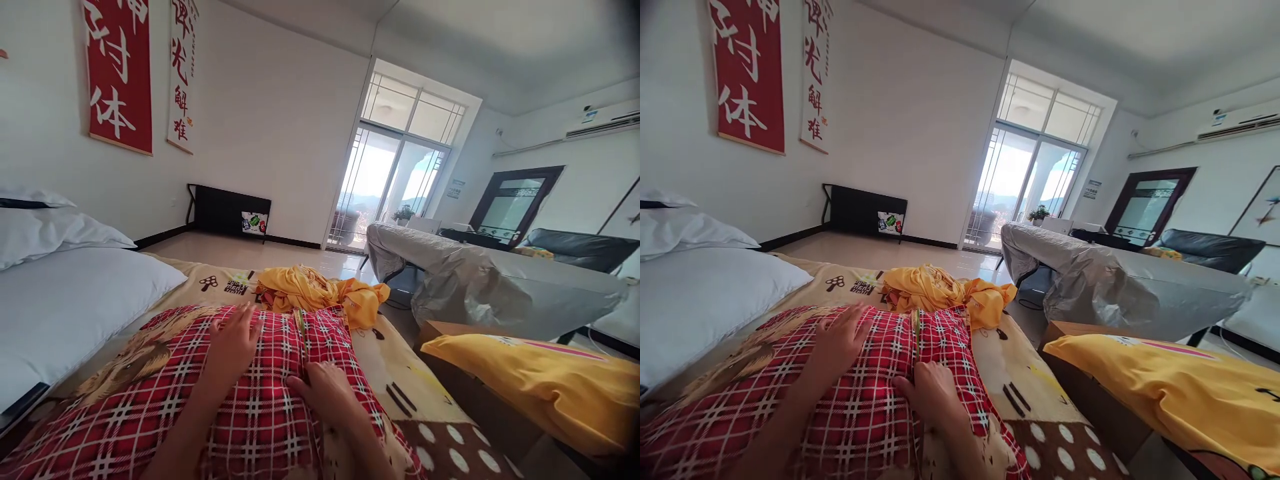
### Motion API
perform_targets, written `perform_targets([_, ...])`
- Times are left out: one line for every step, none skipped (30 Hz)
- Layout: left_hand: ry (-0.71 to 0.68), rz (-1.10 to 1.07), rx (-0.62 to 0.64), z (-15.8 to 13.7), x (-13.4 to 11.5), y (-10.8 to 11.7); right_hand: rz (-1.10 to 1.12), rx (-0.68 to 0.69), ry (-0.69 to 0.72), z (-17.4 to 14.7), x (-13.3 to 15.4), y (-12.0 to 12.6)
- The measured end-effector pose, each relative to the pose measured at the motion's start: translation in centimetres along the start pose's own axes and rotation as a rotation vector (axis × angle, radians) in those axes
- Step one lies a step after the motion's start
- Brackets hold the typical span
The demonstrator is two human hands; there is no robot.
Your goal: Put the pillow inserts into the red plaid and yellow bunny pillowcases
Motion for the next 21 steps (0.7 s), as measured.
perform_targets([0.008,0.058,0.054,0.3,0.4,-1.9,0.013,0.031,0.012,0.7,-0.1,-1.0])
perform_targets([0.007,0.109,0.105,0.6,0.7,-3.7,0.043,0.052,0.025,1.4,-0.4,-1.7])
perform_targets([0.007,0.146,0.138,0.8,1.1,-5.2,0.093,0.068,0.044,1.9,-0.7,-2.2])
perform_targets([0.009,0.167,0.16,0.9,1.4,-6.3,0.166,0.088,0.069,2.3,-1.1,-2.6])
perform_targets([0.014,0.172,0.169,0.9,1.6,-7.1,0.263,0.125,0.098,2.6,-1.5,-2.9])
perform_targets([0.02,0.168,0.175,0.9,1.9,-7.4,0.373,0.18,0.126,2.7,-1.8,-3.4])
perform_targets([0.021,0.164,0.179,0.7,2.0,-7.5,0.484,0.242,0.149,2.6,-2.0,-3.9])
perform_targets([0.013,0.167,0.177,0.4,1.9,-7.3,0.58,0.291,0.169,2.4,-2.2,-4.2])
perform_targets([-0.006,0.179,0.17,0.1,1.7,-6.7,0.651,0.314,0.182,2.1,-2.3,-4.3])
perform_targets([-0.031,0.198,0.161,-0.4,1.4,-6.0,0.703,0.301,0.186,1.7,-2.6,-4.2])
perform_targets([-0.061,0.216,0.156,-1.0,1.0,-5.2,0.749,0.259,0.185,1.2,-2.8,-3.8])
perform_targets([-0.095,0.23,0.161,-1.7,0.7,-4.4,0.808,0.197,0.178,0.5,-3.2,-3.3])
perform_targets([-0.129,0.232,0.177,-2.5,0.6,-3.7,0.883,0.146,0.176,-0.3,-3.5,-2.7])
perform_targets([-0.161,0.223,0.205,-3.3,0.6,-3.0,0.971,0.115,0.18,-1.4,-3.7,-2.2])
perform_targets([-0.185,0.209,0.235,-4.1,0.9,-2.3,1.06,0.102,0.192,-2.5,-3.8,-1.8])
perform_targets([-0.199,0.199,0.255,-4.8,1.6,-1.5,1.135,0.105,0.215,-3.8,-3.7,-1.4])
perform_targets([-0.192,0.201,0.252,-5.2,2.8,-0.6,1.187,0.12,0.245,-5.0,-3.6,-1.0])
perform_targets([-0.164,0.214,0.22,-5.3,4.6,0.6,1.215,0.135,0.274,-6.3,-3.4,-0.6])
perform_targets([-0.124,0.237,0.164,-5.3,6.7,2.0,1.223,0.145,0.299,-7.5,-3.2,-0.3])
perform_targets([-0.062,0.26,0.09,-5.0,9.3,3.5,1.218,0.145,0.313,-8.6,-3.1,-0.2])
perform_targets([-0.004,0.264,0.019,-4.7,12.0,4.9,1.191,0.165,0.331,-9.6,-2.8,-0.3])
Point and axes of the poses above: each hand's wrist, its own z-axis towards the middle knuckle, its own y-axis out of the back of the hand, x = y × z, the point moved 10 cm from there along z, towards the middle knuckle, and after that the axes turned 5 degrees about x, right-handed, at the moved point
